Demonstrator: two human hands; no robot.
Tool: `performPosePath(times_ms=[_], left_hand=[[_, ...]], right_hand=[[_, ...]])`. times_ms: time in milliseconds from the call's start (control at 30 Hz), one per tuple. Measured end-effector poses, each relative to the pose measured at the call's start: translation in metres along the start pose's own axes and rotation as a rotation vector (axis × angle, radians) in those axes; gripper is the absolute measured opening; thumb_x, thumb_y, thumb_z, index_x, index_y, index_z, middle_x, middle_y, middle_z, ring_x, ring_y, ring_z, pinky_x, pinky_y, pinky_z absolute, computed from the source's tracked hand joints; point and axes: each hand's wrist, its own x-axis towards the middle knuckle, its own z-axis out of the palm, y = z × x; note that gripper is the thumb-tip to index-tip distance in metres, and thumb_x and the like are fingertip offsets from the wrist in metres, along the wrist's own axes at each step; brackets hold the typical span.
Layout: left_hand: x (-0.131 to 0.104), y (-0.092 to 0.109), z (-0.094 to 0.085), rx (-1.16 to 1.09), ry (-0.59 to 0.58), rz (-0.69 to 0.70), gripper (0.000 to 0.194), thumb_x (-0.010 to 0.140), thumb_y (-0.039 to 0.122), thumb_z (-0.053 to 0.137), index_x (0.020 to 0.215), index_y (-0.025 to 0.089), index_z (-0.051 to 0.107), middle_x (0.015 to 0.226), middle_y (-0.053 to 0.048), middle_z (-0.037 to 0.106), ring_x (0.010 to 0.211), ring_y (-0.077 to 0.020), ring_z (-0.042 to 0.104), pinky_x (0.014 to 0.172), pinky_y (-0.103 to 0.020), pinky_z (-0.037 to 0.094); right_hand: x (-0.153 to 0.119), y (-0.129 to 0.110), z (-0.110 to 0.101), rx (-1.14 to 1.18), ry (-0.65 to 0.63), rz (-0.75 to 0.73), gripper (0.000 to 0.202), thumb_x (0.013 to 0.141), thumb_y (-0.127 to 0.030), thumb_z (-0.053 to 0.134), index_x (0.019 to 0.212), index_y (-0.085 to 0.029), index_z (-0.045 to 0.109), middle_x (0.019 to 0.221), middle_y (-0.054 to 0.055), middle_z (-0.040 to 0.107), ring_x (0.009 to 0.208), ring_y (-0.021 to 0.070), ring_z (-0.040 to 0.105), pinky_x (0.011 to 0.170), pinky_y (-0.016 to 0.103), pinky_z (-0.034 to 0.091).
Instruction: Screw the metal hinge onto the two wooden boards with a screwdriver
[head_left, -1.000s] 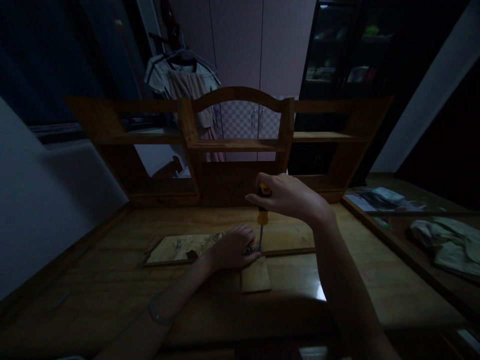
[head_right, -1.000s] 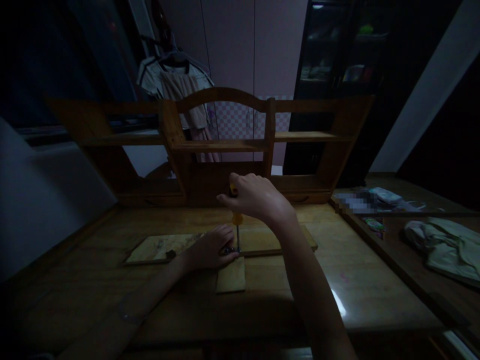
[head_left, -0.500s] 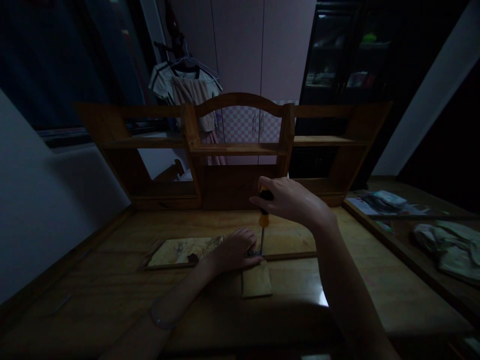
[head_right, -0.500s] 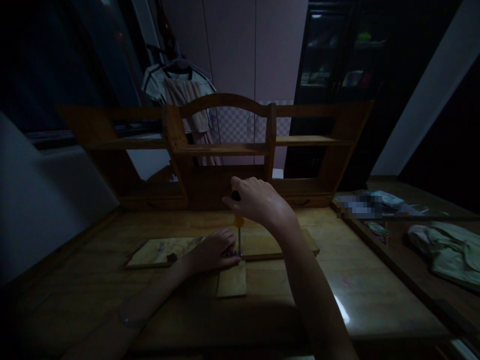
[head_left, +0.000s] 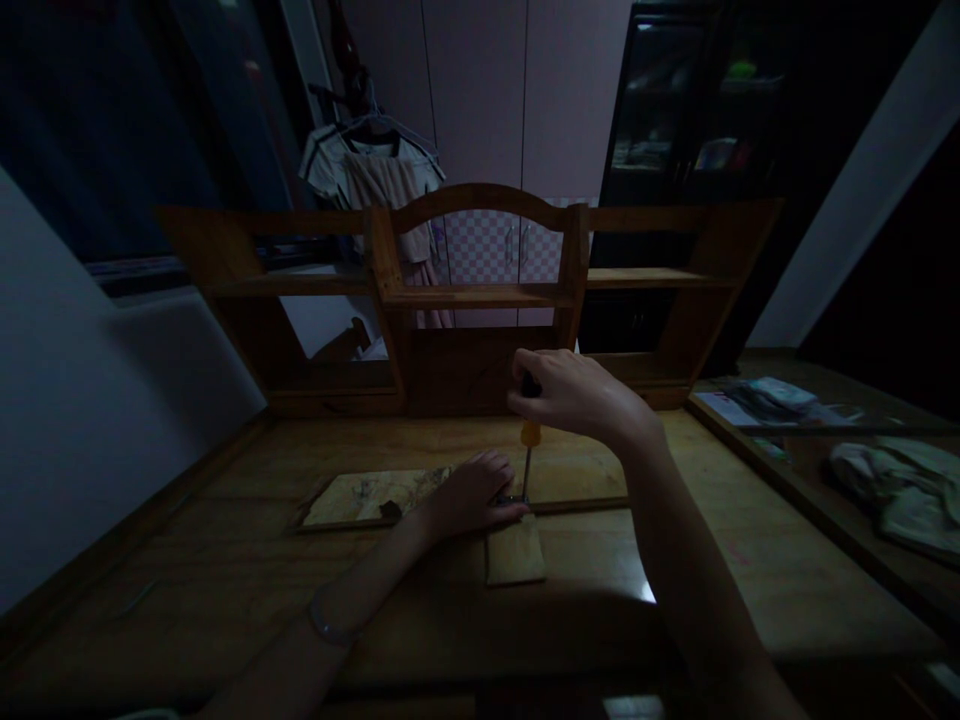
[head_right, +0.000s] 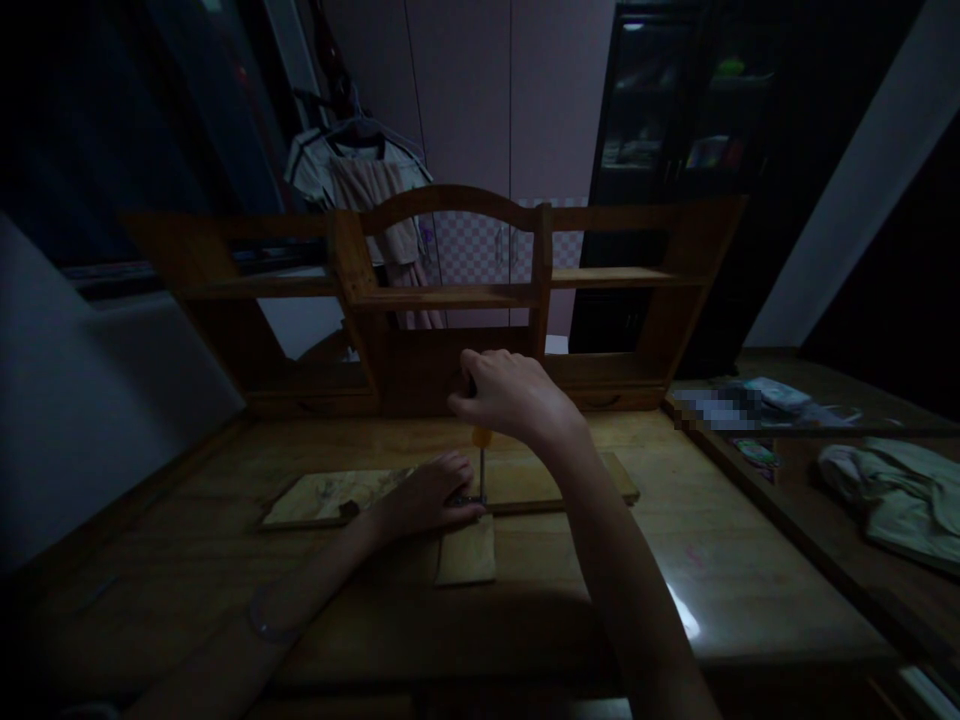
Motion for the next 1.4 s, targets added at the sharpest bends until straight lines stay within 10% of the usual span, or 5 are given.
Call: performPosePath(times_ms=[1400], left_hand=[[-0.0010,0.0041,-0.0059,-0.004,-0.034,-0.019,0.037,0.088,0.052,0.066,0.085,0.020,0.049,0.091,-0.004,0.056,0.086,-0.0215,0.053,0.072,-0.031,0.040]], right_hand=[[-0.0012,-0.0011,-0.0042,0.019,-0.002,-0.006,0.027,0.092,-0.047,0.050,0.094,-0.022,0.061,0.080,0.005,0.067,0.073,0.0196,0.062,0.063,0.029,0.033]])
